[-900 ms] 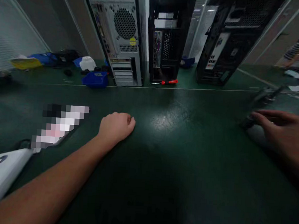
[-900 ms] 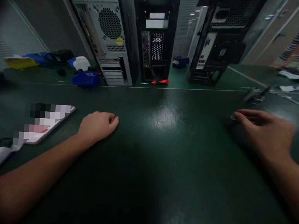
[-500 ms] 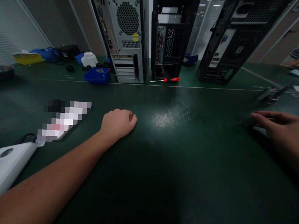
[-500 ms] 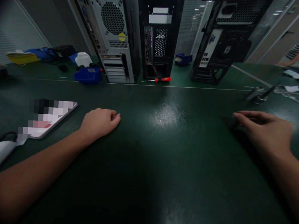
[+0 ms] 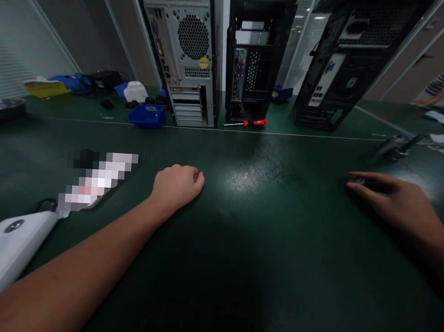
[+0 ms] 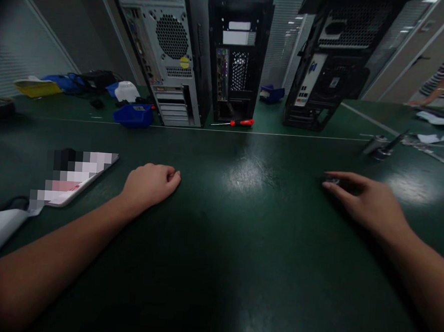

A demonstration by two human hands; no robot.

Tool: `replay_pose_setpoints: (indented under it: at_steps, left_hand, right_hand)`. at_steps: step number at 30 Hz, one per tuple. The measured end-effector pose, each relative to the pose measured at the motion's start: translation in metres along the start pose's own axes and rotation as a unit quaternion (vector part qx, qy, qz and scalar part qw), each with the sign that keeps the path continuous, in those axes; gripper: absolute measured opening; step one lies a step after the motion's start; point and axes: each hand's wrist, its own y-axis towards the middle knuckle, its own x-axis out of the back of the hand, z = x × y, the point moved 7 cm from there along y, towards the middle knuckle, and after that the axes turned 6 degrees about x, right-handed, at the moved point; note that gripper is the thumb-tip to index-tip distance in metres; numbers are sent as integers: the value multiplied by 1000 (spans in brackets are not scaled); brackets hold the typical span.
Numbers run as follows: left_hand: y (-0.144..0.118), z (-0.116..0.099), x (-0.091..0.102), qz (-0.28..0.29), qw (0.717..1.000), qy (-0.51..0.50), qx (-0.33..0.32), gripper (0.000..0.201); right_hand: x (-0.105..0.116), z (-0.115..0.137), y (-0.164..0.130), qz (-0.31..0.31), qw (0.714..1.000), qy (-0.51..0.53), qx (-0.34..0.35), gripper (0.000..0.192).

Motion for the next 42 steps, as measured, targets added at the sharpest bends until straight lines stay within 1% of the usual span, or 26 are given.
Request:
replay_pose_setpoints:
  at_steps: [2,4,6,9,11,12,13,15,17,21,23,25,27,30,32,33,34,36,38,40,41,42]
  left_hand:
    - [-2,-4,2,-12,1000,-2,-12,51]
    - [-7,-15,5,-17,999,-9,-38,51]
    - [-18,-36,9,-8,995,-29,-92,54]
    - [-47,-78,15,16,974,-74,-215,52]
    - [-69,-103,18,23,955,-93,-280,49]
    - [-78,-112,19,26,948,-98,-301,48]
    - [-86,-118,19,28,943,-104,-315,47]
    - [-97,-126,17,38,936,-121,-328,42]
    - [-102,-129,13,48,930,-138,-337,36]
    - [-105,-131,6,52,919,-158,-357,29]
    - [-105,-131,4,44,917,-162,-363,28]
    - [-104,-130,3,27,917,-163,-362,29]
    - [-100,-126,4,5,925,-175,-338,32]
    - [-88,-114,7,-4,937,-238,-255,35]
    - [-81,-108,7,9,932,-294,-214,30]
    - [-80,-107,7,19,925,-318,-209,27]
    - [-80,-108,6,31,916,-336,-215,24]
    - [-83,-113,6,47,901,-352,-249,22]
    - [-89,-117,6,51,892,-344,-289,22]
    - [-93,-120,5,45,890,-328,-315,23]
    - [-94,-121,5,41,890,-321,-322,25]
    - [-95,-121,5,38,890,-317,-327,26]
  right_hand:
    - [-2,17,-1,19,994,-47,92,40]
    - [-5,42,-8,18,980,-64,186,35]
    - [-7,74,-23,2,961,-66,268,34]
    - [-16,131,-60,-22,920,-46,389,32]
    - [-23,165,-87,-12,891,-24,452,31]
    - [-26,179,-99,-4,876,-11,481,29]
    - [-27,190,-109,-6,863,6,506,26]
    - [-27,203,-121,-8,845,37,534,21]
    - [-28,206,-123,4,843,62,535,17]
    - [-32,204,-121,39,847,83,524,20]
    - [-33,204,-121,47,843,86,529,22]
    - [-35,201,-118,51,848,82,521,25]
    - [-35,193,-110,42,867,64,492,27]
    - [-31,177,-94,-5,908,46,416,29]
    - [-28,170,-88,-24,925,53,375,30]
    - [-29,170,-88,-23,927,58,369,31]
    - [-30,173,-90,-16,925,60,375,32]
    - [-35,184,-97,13,910,48,412,32]
    - [-39,195,-106,37,887,31,459,22]
    - [-39,203,-113,38,865,25,499,7]
    - [-37,205,-115,29,856,27,515,3]
    - [-35,207,-117,17,848,30,529,3]
